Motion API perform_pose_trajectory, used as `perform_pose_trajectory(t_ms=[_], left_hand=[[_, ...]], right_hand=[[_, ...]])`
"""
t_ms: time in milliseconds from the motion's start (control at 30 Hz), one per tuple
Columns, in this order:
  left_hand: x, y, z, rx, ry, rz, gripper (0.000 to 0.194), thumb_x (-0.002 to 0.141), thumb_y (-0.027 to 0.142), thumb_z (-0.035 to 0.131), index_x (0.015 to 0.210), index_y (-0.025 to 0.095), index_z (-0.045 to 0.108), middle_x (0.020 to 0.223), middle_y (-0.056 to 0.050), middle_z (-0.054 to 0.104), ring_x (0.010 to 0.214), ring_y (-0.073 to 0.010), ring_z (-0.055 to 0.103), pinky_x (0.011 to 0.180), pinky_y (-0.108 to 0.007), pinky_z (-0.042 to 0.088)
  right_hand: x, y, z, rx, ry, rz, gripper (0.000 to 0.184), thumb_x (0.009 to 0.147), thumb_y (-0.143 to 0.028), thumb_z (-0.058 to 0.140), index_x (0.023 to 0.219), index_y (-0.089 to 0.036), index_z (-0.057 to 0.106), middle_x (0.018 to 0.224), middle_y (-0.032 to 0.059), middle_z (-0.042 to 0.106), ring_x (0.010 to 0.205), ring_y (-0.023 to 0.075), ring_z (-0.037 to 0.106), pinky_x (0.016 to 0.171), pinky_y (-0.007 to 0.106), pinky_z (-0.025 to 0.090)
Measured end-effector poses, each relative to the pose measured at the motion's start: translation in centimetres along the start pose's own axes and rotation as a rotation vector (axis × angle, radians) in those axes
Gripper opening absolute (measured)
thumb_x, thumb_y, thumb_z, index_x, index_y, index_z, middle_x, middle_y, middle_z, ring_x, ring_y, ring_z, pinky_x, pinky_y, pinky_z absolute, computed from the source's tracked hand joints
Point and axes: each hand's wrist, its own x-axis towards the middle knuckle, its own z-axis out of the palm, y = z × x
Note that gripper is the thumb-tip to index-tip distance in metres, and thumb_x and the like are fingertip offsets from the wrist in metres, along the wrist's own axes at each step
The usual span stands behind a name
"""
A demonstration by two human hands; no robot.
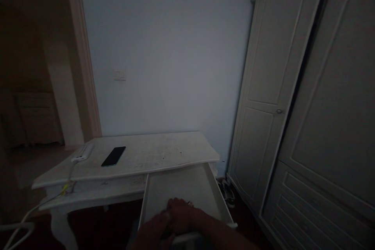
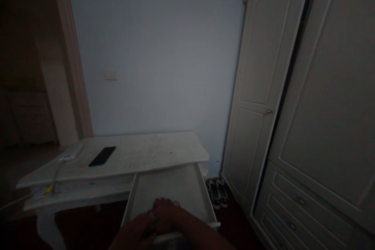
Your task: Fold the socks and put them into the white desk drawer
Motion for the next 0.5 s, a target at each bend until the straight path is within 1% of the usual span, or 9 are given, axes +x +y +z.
perform_pose_trajectory(t_ms=[33, 100, 167, 233, 300, 367, 433, 500], left_hand=[[-0.1, 0.0, -0.1, -0.019, -0.043, 0.014, 0.036, 0.093, 0.049, 0.072, 0.127, 0.036, 0.07, 0.12, -0.004, 0.083, 0.103, -0.0239, 0.081, 0.088, -0.03, 0.064], [-0.4, 0.2, -0.2, -0.041, -0.106, 0.029, 0.03, 0.095, 0.057, 0.07, 0.117, 0.036, 0.074, 0.112, -0.002, 0.084, 0.097, -0.0218, 0.08, 0.085, -0.028, 0.061], [-0.7, 0.5, -0.2, -0.035, -0.117, 0.027, 0.029, 0.099, 0.06, 0.064, 0.104, 0.033, 0.076, 0.099, -0.002, 0.083, 0.088, -0.02, 0.079, 0.081, -0.027, 0.059], [-0.8, 0.8, 0.1, -0.011, -0.117, 0.033, 0.036, 0.102, 0.061, 0.058, 0.097, 0.032, 0.076, 0.093, -0.002, 0.082, 0.084, -0.0201, 0.078, 0.079, -0.028, 0.058], [-0.7, 1.0, 0.3, -0.003, -0.166, 0.044, 0.04, 0.104, 0.062, 0.054, 0.095, 0.031, 0.077, 0.09, -0.002, 0.081, 0.083, -0.02, 0.076, 0.077, -0.028, 0.056], [-0.5, 1.0, 0.3, -0.01, -0.245, 0.036, 0.041, 0.105, 0.062, 0.053, 0.093, 0.03, 0.076, 0.088, -0.002, 0.08, 0.082, -0.0193, 0.075, 0.077, -0.027, 0.055], [-0.3, 1.1, 0.1, -0.018, -0.29, 0.009, 0.042, 0.105, 0.062, 0.052, 0.095, 0.03, 0.077, 0.09, -0.003, 0.079, 0.085, -0.0196, 0.074, 0.079, -0.027, 0.055], [-0.2, 1.1, -0.3, -0.032, -0.304, -0.009, 0.044, 0.105, 0.064, 0.05, 0.098, 0.03, 0.077, 0.093, -0.004, 0.079, 0.089, -0.0211, 0.073, 0.082, -0.029, 0.055]], right_hand=[[-1.4, 0.9, -0.7, -0.025, 0.014, 0.042, 0.05, 0.074, -0.04, 0.082, 0.12, -0.022, 0.074, 0.132, 0.0152, 0.071, 0.114, 0.0348, 0.071, 0.095, 0.043, 0.057], [-4.1, 2.7, -2.1, -0.029, 0.086, 0.201, 0.061, 0.075, -0.033, 0.079, 0.134, -0.025, 0.07, 0.143, 0.0149, 0.066, 0.124, 0.035, 0.066, 0.102, 0.042, 0.053], [-5.9, 4.5, -3.4, -0.019, 0.165, 0.398, 0.07, 0.077, -0.024, 0.074, 0.146, -0.023, 0.062, 0.15, 0.0167, 0.061, 0.132, 0.0352, 0.062, 0.107, 0.042, 0.05], [-6.6, 6.0, -4.4, -0.022, 0.222, 0.553, 0.068, 0.082, -0.019, 0.066, 0.15, -0.018, 0.058, 0.153, 0.0206, 0.058, 0.134, 0.0353, 0.061, 0.109, 0.043, 0.049], [-6.1, 6.8, -5.1, -0.024, 0.269, 0.67, 0.063, 0.087, -0.018, 0.059, 0.149, -0.013, 0.057, 0.15, 0.0236, 0.059, 0.133, 0.0353, 0.062, 0.109, 0.044, 0.049], [-4.7, 6.8, -5.4, -0.021, 0.315, 0.758, 0.058, 0.09, -0.02, 0.056, 0.148, -0.013, 0.058, 0.148, 0.0245, 0.06, 0.132, 0.0367, 0.063, 0.106, 0.046, 0.05], [-2.7, 5.9, -5.5, -0.019, 0.358, 0.797, 0.056, 0.092, -0.022, 0.056, 0.147, -0.014, 0.059, 0.147, 0.0243, 0.06, 0.132, 0.039, 0.062, 0.102, 0.048, 0.051], [-0.5, 4.5, -5.3, -0.017, 0.395, 0.783, 0.055, 0.091, -0.023, 0.058, 0.145, -0.016, 0.06, 0.146, 0.0235, 0.061, 0.132, 0.0404, 0.06, 0.103, 0.05, 0.049]])
